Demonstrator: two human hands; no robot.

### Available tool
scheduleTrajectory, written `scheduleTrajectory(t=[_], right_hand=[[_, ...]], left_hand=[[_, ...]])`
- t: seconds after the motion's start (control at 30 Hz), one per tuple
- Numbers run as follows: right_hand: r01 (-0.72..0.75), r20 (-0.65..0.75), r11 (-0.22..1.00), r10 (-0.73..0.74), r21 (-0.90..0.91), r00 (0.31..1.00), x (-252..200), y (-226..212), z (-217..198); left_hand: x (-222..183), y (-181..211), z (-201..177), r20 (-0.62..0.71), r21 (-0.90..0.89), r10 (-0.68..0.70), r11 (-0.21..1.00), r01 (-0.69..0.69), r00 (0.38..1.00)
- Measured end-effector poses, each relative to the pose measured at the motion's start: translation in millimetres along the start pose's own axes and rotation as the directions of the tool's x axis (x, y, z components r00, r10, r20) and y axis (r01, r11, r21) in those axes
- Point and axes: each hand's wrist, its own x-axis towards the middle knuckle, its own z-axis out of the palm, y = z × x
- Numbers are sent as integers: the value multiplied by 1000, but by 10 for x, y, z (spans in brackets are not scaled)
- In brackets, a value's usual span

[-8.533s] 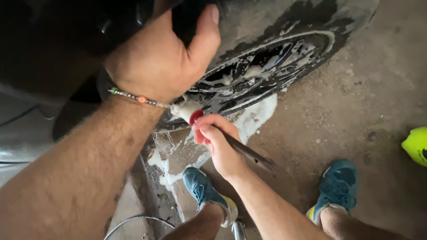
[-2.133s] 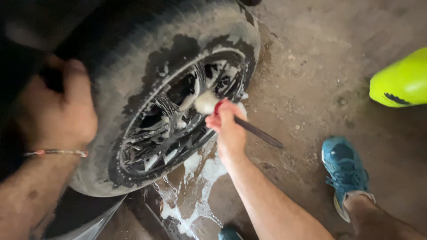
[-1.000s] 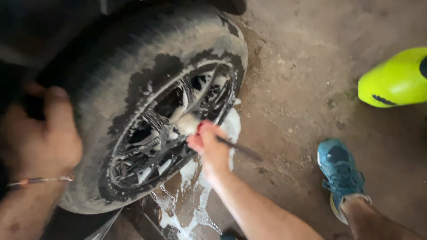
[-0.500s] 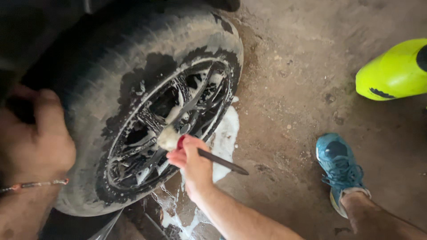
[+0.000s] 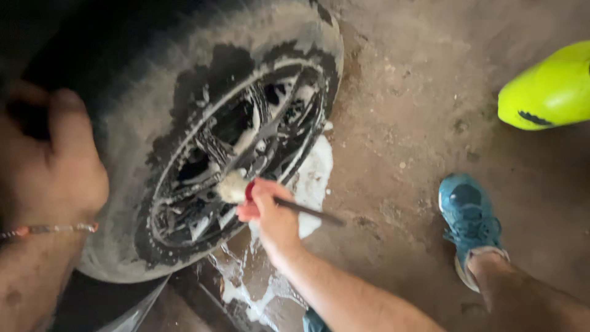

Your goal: The person scrubs the rim and tire of a car wheel using a brush and soapy water. They systematically clean the spokes and the outer edge of the wheel while holding the tire with their left hand.

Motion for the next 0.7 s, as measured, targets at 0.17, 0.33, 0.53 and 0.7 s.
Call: scheduleTrajectory(t=[0.17,0.33,0.53,0.7], right_hand=[[318,-95,920,-304,228,948,740,-244,-297],[424,-53,902,-421,85,906,1149,-24,-492],[255,-109,861,-231,439,967,1201,-76,-352],[198,-311,902,-76,383,947,1754,436,-505]], left_hand=[[-48,2,-9,-22,153,-6,988,9,1000],[-6,-32,-3,-82,138,29,990,-17,996],[3,55,-64,-9,55,-69,996,70,998],[-51,55,-73,15,156,15,988,-17,1000]])
